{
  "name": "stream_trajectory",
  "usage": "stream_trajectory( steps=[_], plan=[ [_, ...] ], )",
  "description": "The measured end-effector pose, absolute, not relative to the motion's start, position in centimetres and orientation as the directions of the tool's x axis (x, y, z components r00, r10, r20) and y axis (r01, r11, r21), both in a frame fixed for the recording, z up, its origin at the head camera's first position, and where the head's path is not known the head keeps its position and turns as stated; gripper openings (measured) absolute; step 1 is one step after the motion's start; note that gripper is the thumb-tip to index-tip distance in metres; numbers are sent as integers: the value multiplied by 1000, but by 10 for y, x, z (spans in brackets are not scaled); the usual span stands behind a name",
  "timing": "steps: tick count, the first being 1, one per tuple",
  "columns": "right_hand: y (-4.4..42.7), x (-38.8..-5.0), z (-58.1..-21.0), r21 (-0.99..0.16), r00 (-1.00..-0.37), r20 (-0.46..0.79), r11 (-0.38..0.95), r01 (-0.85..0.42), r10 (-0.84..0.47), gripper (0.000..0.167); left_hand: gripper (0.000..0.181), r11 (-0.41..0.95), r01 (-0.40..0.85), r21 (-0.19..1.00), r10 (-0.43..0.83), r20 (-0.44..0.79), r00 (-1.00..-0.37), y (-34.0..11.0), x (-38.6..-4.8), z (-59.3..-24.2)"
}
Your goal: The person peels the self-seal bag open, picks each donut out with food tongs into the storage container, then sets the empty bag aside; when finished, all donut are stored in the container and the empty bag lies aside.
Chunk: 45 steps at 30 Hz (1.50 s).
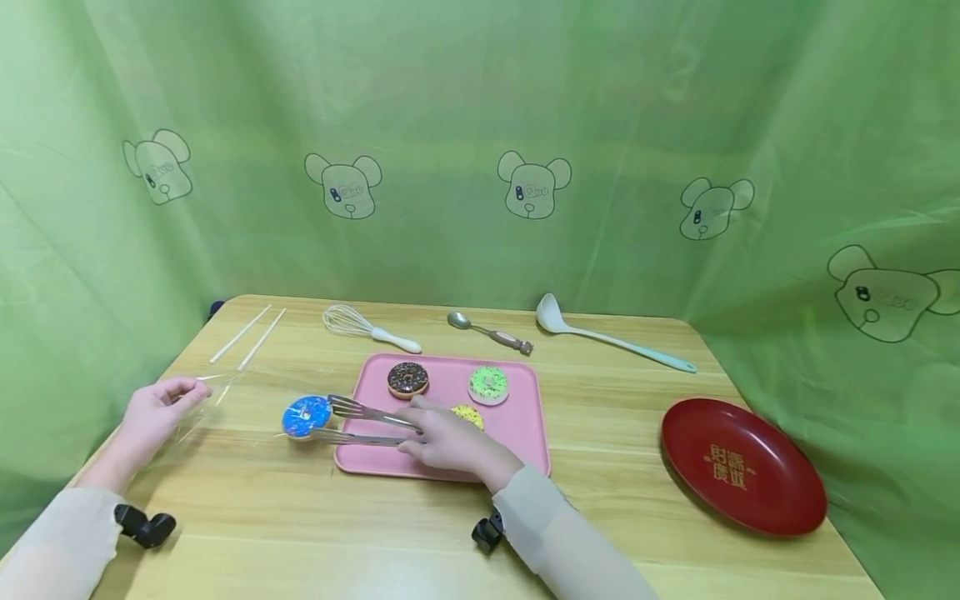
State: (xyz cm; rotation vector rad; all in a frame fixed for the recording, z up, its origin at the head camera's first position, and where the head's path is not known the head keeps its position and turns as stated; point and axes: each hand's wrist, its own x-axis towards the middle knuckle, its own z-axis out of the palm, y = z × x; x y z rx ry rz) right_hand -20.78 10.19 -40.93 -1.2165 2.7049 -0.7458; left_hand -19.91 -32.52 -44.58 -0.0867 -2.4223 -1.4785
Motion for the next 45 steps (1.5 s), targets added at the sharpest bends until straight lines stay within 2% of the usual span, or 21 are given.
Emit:
stream_trajectory(
  steps=[12,17,21,28,40,45],
  plan=[
    [152,-192,-413,-436,-693,209,568,-698,-690,45,27,469,202,860,-121,289,-950,-325,-199,-447],
    [166,-186,-414,-420,-721,222,603,-678,-656,43,32,476,219,852,-114,307,-945,-324,-200,-446],
    [174,-180,-413,-403,-730,226,620,-673,-645,46,28,457,227,860,-120,312,-942,-324,-201,-446],
    [180,-173,-412,-402,-724,243,612,-681,-646,45,27,467,223,856,-112,307,-945,-325,-202,-447],
    [176,-161,-404,-283,-690,288,629,-724,-664,40,29,483,223,847,-97,305,-947,-325,-200,-444],
    [176,-156,-399,-289,-685,291,621,-729,-668,41,30,484,222,847,-102,306,-947,-325,-200,-444]
  ],
)
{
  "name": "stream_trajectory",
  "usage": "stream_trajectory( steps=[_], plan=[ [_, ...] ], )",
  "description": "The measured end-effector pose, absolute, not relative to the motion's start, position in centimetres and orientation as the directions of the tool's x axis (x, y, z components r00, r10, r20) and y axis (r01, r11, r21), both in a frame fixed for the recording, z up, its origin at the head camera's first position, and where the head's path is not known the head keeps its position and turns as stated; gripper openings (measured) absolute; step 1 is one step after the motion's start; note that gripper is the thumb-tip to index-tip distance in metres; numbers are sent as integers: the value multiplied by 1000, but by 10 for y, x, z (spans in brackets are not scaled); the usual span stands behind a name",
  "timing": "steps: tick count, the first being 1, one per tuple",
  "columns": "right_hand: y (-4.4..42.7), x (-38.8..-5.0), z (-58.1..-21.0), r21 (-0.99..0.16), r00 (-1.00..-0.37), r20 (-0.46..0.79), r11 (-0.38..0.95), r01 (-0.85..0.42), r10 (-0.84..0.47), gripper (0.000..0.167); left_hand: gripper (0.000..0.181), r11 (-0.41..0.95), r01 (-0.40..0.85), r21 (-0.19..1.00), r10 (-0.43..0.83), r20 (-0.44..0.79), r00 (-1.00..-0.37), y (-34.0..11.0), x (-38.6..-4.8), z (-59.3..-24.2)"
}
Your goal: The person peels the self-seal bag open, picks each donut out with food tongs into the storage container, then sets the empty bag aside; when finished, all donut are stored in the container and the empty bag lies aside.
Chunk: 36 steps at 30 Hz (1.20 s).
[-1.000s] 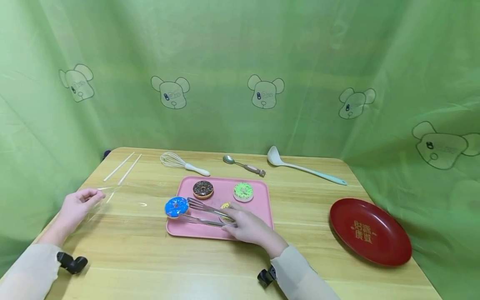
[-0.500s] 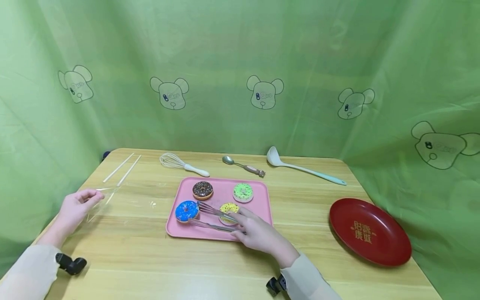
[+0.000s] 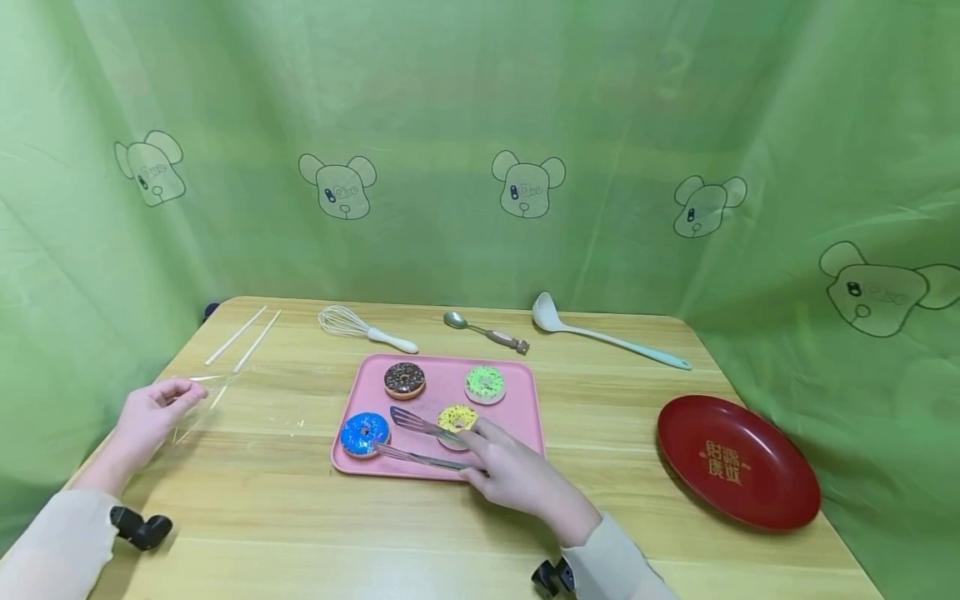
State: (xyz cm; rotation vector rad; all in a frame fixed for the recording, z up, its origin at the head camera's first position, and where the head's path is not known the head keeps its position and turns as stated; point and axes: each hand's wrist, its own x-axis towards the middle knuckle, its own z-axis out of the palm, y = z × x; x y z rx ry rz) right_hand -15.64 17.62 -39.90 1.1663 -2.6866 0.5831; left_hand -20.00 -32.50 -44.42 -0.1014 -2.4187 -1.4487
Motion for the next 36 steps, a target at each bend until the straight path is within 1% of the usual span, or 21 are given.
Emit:
stream_trajectory(
  steps=[2,6,9,13,18,23,26,30,34,36],
  plan=[
    [179,-155,-397,-315,-695,290,621,-718,-657,42,30,485,219,846,-103,304,-947,-325,-200,-444],
    [192,-151,-393,-363,-745,293,651,-666,-599,48,28,485,214,848,-101,297,-949,-324,-199,-442],
    [208,-151,-391,-415,-790,314,672,-613,-526,50,27,487,220,846,-103,305,-947,-324,-200,-443],
    [237,-156,-392,-464,-825,377,685,-562,-421,49,28,533,234,813,-92,330,-939,-323,-203,-444],
    [273,-160,-397,-423,-824,463,737,-528,-325,46,25,627,223,746,-53,327,-944,-318,-202,-442],
    [299,-161,-403,-385,-828,510,799,-463,-233,44,26,700,195,687,-5,278,-961,-315,-201,-440],
    [310,-162,-409,-376,-841,509,831,-411,-185,44,27,731,190,655,20,258,-966,-313,-202,-440],
    [320,-162,-414,-400,-871,474,850,-343,-129,44,22,758,201,620,61,239,-969,-310,-204,-442],
    [328,-164,-417,-413,-889,445,858,-306,-103,44,15,770,199,606,97,197,-976,-308,-205,-445],
    [331,-165,-419,-417,-894,437,858,-299,-99,44,15,772,201,603,116,178,-977,-308,-206,-447]
  ],
)
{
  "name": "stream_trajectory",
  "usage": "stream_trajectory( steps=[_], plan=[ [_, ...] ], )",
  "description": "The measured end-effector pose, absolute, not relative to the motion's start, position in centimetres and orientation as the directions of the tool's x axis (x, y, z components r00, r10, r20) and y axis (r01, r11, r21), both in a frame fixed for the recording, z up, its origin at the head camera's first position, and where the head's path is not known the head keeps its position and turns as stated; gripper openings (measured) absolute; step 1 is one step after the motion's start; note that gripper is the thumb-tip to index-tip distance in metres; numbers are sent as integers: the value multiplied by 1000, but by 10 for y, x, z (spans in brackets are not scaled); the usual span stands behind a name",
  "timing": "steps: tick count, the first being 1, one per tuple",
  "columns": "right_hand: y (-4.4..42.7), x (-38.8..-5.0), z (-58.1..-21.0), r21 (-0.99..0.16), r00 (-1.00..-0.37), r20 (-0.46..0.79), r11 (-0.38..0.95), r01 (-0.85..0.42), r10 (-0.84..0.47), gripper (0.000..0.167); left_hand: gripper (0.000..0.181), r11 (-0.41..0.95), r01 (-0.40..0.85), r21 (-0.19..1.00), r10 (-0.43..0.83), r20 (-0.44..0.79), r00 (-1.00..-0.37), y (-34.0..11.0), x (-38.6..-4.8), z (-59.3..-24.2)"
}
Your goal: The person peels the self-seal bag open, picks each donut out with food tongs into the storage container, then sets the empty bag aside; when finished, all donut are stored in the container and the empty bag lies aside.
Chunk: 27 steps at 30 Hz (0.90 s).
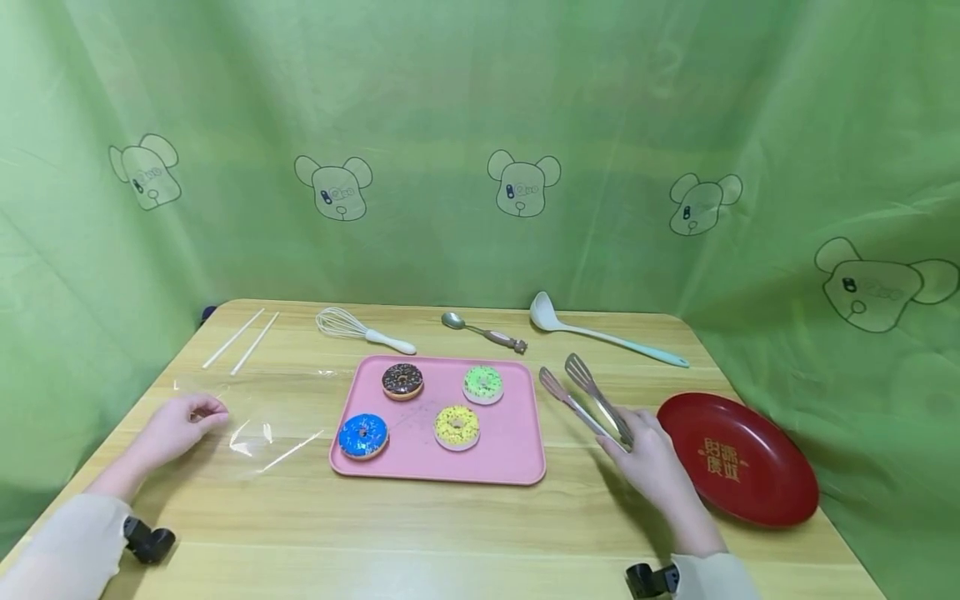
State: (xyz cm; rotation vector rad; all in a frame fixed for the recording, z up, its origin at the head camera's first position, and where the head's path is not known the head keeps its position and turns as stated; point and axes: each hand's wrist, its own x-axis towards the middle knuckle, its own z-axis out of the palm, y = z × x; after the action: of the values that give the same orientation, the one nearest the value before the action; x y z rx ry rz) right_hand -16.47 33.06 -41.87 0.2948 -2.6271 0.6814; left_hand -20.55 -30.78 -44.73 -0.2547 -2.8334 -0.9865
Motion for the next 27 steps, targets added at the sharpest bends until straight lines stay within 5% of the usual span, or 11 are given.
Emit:
stream_trajectory(
  steps=[11,18,27],
  plan=[
    [342,-168,-427,-425,-930,360,875,-234,-74,44,34,850,308,427,222,239,-945,-307,-203,-456],
    [348,-171,-430,-418,-950,304,887,-196,-67,45,49,791,326,518,259,199,-945,-311,-199,-450],
    [347,-175,-432,-397,-982,185,911,-110,-38,51,41,737,386,555,204,362,-910,-329,-189,-422]
  ],
)
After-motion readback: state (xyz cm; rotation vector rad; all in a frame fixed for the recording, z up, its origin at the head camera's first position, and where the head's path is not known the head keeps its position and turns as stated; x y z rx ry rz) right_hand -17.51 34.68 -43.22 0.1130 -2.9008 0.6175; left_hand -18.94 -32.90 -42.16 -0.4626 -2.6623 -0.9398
